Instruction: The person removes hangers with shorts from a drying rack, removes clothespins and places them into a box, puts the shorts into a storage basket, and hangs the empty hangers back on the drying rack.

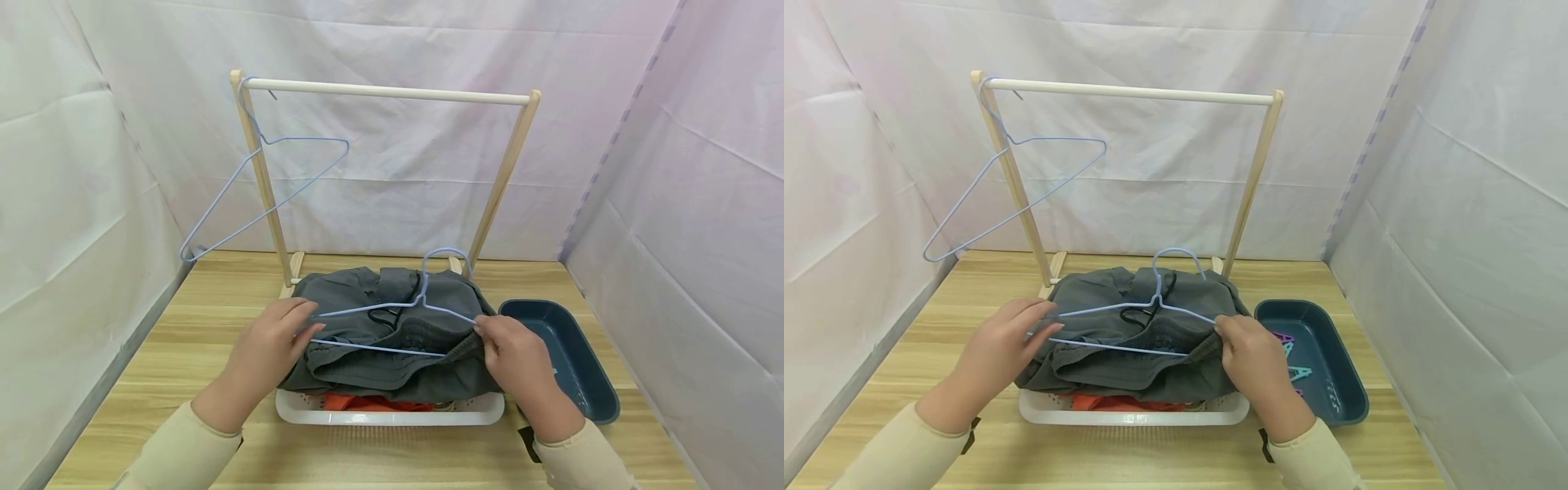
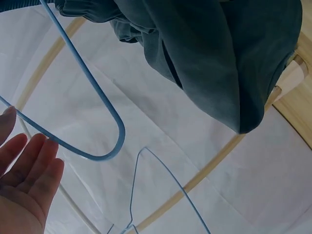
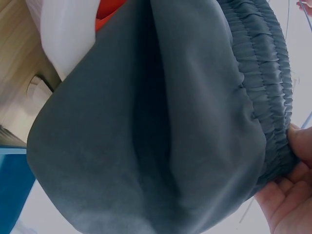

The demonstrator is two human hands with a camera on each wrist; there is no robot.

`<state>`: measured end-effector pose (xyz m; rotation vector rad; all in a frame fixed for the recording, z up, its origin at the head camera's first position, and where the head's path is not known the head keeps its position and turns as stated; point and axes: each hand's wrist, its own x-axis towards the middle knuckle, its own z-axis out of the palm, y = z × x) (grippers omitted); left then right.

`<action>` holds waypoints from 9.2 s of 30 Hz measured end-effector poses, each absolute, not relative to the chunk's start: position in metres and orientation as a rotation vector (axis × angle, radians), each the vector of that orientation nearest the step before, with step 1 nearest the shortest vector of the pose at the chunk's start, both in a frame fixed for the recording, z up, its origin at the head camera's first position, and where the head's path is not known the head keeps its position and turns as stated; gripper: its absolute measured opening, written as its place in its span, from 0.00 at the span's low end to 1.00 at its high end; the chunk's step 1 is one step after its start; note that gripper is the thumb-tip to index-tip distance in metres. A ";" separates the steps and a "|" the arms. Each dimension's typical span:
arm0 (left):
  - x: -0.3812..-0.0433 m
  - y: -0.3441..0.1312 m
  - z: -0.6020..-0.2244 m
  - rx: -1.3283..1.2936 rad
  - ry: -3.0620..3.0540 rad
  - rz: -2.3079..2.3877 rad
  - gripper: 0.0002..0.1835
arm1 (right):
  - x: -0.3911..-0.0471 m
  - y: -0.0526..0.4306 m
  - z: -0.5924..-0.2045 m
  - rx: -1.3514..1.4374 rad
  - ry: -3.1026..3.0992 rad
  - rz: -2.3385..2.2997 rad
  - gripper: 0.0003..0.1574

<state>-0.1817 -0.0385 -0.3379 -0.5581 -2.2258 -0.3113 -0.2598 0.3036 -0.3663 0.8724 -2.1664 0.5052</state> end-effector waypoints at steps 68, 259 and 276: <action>-0.174 -0.078 -0.343 -0.392 -2.144 -0.197 0.19 | -0.249 0.306 -0.343 0.900 -2.686 0.624 0.14; -0.173 -0.084 -0.331 -0.077 -2.108 -0.354 0.07 | -0.260 0.228 -0.368 1.172 -2.656 0.437 0.19; -0.175 -0.083 -0.330 -0.059 -2.109 -0.346 0.05 | -0.252 0.271 -0.363 0.869 -2.694 0.522 0.22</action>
